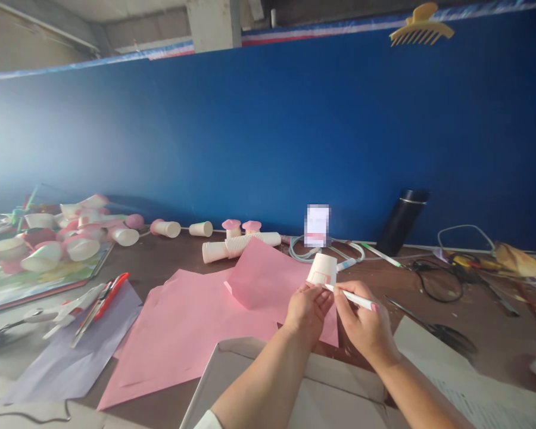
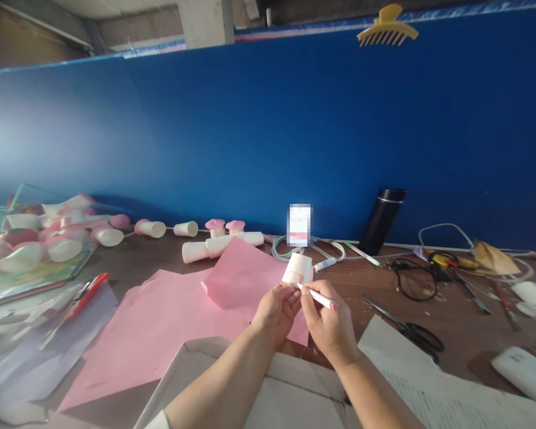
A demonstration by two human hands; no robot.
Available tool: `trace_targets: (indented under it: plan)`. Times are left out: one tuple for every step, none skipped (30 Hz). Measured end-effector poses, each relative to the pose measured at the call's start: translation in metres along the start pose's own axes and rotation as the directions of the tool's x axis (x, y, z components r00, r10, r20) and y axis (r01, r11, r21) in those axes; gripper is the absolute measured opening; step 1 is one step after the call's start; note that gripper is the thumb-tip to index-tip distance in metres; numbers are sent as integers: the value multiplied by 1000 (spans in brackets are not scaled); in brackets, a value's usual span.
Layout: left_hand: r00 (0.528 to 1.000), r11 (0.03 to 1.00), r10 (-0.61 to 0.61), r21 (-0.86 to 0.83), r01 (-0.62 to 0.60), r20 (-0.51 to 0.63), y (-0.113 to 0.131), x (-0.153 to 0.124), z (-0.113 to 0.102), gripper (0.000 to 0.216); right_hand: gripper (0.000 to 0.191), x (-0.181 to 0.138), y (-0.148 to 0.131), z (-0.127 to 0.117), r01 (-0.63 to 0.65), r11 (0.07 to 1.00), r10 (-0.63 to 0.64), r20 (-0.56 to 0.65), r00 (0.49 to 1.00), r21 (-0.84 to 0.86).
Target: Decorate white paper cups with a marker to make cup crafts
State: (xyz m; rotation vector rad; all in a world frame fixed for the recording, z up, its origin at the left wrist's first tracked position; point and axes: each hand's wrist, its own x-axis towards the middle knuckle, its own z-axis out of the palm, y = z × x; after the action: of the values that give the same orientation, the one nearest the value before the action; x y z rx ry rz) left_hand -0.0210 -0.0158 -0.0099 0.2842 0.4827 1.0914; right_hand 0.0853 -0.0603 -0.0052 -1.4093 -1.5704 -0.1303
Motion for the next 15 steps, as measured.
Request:
trace_targets:
  plan:
    - [1000,1000,0,2,0,-2,0,0,0,9,16,0,0,0,-3,1000,3,7,1000,1]
    - [1000,1000,1,5,-1,-5,0,0,1,9,16,0,0,0,-6,1000,6,14,1000,3]
    - [1000,1000,1,7,-1,-7,0,-1,1,9,16,0,0,0,-9,1000,9,21,1000,5]
    - [1000,1000,1,8,0,-8,0,-1,1,9,16,0,0,0,-11,1000,11,27,1000,7]
    - [1000,1000,-1,9,1,-6,0,-1,1,9,16,0,0,0,-13,1000,13,31,999,9]
    - [1000,1000,-1,10,1,-2,0,-1,1,9,16,0,0,0,-15,1000,14,32,999,12]
    - [1000,1000,-2,9,2,0,0,0,1,9,16,0,0,0,-15,1000,15,31,999,15]
    - [1000,1000,-2,8,2,1,0,0,1,9,16,0,0,0,-16,1000,15,31,999,16]
    - [1000,1000,-1,8,1,1,0,0,0,9,16,0,0,0,-15,1000,14,30,999,15]
    - [1000,1000,2,9,-2,1,0,1,0,9,16,0,0,0,-11,1000,11,26,1000,13]
    - [1000,1000,4,10,-4,-2,0,1,0,9,16,0,0,0,-7,1000,7,23,1000,8]
    - [1000,1000,5,11,-5,-5,-1,2,-1,9,16,0,0,0,-3,1000,3,20,1000,4]
    - [1000,1000,7,13,-7,-8,-1,2,-1,10,16,0,0,1,1,1000,-1,18,1000,1]
    - [1000,1000,8,14,-8,-10,-1,2,-1,10,16,0,-1,1,3,1000,-3,14,1000,0]
    - [1000,1000,9,15,-9,-12,-1,2,-1,9,16,0,-1,1,6,1000,-6,10,1000,0]
